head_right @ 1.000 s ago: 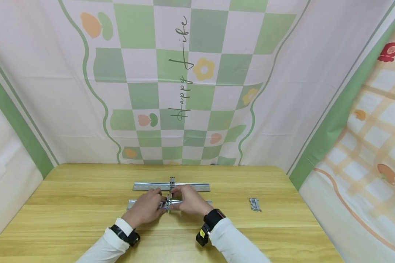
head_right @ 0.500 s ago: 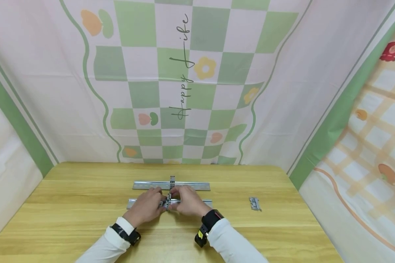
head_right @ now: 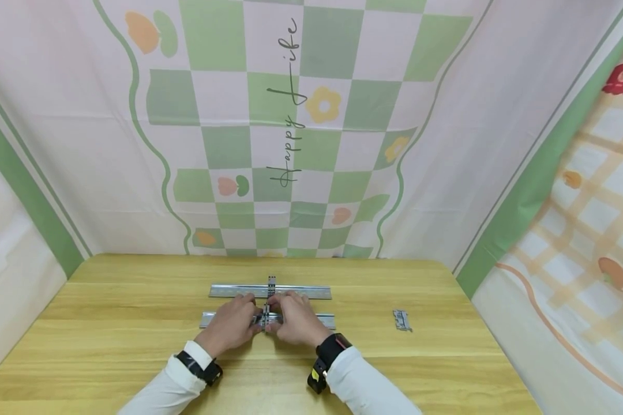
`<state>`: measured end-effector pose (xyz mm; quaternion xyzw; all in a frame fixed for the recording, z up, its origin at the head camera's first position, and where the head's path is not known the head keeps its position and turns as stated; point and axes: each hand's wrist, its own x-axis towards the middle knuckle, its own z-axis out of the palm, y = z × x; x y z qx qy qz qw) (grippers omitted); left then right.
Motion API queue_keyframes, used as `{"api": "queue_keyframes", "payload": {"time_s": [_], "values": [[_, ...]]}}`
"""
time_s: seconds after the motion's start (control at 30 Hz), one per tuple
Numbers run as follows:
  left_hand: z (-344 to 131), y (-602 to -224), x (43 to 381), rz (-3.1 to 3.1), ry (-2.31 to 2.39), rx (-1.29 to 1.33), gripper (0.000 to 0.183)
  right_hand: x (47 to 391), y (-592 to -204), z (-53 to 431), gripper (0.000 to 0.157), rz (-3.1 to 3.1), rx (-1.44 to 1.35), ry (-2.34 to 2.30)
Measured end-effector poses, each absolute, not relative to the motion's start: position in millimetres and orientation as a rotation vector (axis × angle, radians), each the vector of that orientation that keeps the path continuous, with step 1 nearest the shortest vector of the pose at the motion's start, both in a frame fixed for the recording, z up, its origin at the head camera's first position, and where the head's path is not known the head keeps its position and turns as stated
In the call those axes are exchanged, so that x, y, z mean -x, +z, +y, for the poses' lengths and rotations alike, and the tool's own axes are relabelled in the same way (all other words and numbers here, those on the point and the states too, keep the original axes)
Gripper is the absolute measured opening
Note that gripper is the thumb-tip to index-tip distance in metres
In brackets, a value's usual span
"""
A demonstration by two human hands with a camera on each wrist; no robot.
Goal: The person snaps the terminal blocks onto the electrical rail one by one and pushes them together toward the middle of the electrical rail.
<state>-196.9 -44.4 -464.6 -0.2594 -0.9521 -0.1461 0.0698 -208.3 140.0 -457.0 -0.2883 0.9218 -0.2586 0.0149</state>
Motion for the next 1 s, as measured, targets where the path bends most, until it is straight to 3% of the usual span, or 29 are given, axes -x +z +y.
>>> {"api": "queue_keyframes", "payload": {"time_s": [0.23, 0.5, 0.8, 1.0], "values": [[-43, -463, 197, -2.853, -0.421, 0.781, 0.02, 207, -457, 140, 0.05, 2.896, 0.914, -0.765], [-43, -465, 195, -2.901, -0.414, 0.768, 0.02, 204, -457, 161, 0.066, 2.903, 0.974, -0.748], [-43, -462, 193, -2.915, -0.403, 0.761, 0.022, 203, -442, 237, 0.055, 3.105, 0.809, -0.411], [-43, -463, 193, -2.909, -0.394, 0.764, 0.021, 200, -420, 300, 0.063, 3.085, 0.604, 0.014]]}}
